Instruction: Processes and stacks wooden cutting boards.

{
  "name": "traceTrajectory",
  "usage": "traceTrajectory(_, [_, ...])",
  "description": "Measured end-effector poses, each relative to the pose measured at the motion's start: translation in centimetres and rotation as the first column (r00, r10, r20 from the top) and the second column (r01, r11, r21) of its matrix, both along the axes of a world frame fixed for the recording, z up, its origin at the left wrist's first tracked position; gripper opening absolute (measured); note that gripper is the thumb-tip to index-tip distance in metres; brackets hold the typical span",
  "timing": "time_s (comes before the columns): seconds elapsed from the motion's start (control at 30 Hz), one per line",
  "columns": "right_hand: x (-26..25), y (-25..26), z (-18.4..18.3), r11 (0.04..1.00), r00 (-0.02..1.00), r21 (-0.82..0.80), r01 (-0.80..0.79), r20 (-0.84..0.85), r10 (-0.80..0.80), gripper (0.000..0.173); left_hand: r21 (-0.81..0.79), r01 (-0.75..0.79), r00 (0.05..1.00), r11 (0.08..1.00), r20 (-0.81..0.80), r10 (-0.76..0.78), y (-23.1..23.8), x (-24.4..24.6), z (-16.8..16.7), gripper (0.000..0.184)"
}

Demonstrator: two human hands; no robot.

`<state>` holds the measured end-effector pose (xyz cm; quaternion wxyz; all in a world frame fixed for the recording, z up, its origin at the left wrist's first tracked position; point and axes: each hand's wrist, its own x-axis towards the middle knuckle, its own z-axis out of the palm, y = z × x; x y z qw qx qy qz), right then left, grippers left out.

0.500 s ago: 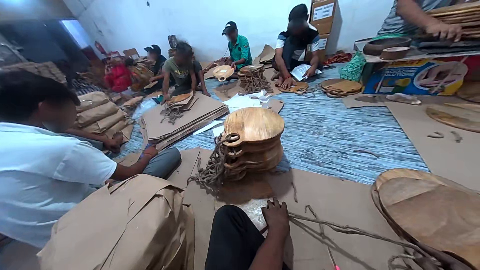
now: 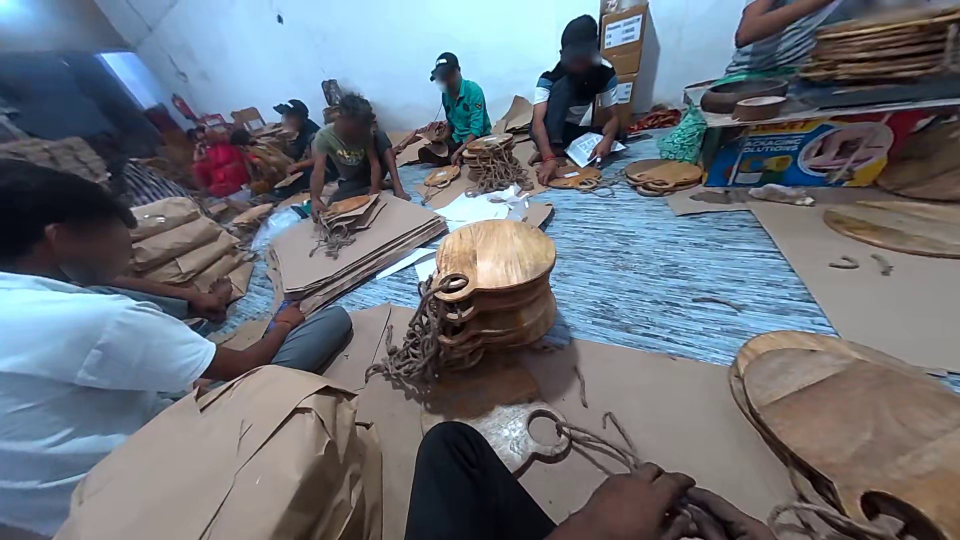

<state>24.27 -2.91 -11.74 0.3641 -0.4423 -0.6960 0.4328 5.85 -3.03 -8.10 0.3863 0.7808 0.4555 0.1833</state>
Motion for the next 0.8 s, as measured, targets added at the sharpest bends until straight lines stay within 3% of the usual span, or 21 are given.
traceTrajectory(0.2, [0.1, -0.2, 1.0, 0.983, 0.978, -0.151, 0.108, -0.164, -0.133, 0.018, -0.156, -0.032, 0.985, 0.987, -0.172, 0.005, -0.4, -0.7, 2.7, 0.039])
traceTrajectory(0.33, [0.1, -0.2, 0.5, 0.989, 0.981, -0.149, 0.025, -0.186, -0.053, 0.017, -0.193, -0.05, 0.982, 0.98, -0.186, 0.013, -1.1, -2.6, 3.5, 0.039])
traceTrajectory(0.43, [-0.2, 0.2, -0.3, 0.991, 0.97, -0.125, -0.052, -0.242, 0.021, 0.015, -0.286, -0.105, 0.992, 0.953, -0.1, 0.08, -0.6, -4.1, 1.2, 0.045])
traceTrajectory(0.53, [-0.5, 0.3, -1.5, 0.999, 0.994, 0.028, -0.023, -0.106, 0.026, 0.013, -0.408, -0.075, 0.997, 0.91, -0.051, 0.06, 0.1, -3.8, -1.6, 0.043])
traceTrajectory(0.7, [0.0, 0.6, -1.8, 0.945, 0.97, 0.232, 0.233, 0.012, -0.242, 0.009, -0.449, -0.122, 0.99, 0.885, 0.004, 0.139, -0.2, -1.2, -1.4, 0.038])
traceTrajectory(0.8, [0.1, 0.5, -2.1, 0.872, 0.933, 0.401, 0.281, 0.096, -0.346, 0.007, -0.423, -0.203, 0.977, 0.883, -0.022, 0.214, -0.6, -1.0, -1.9, 0.043])
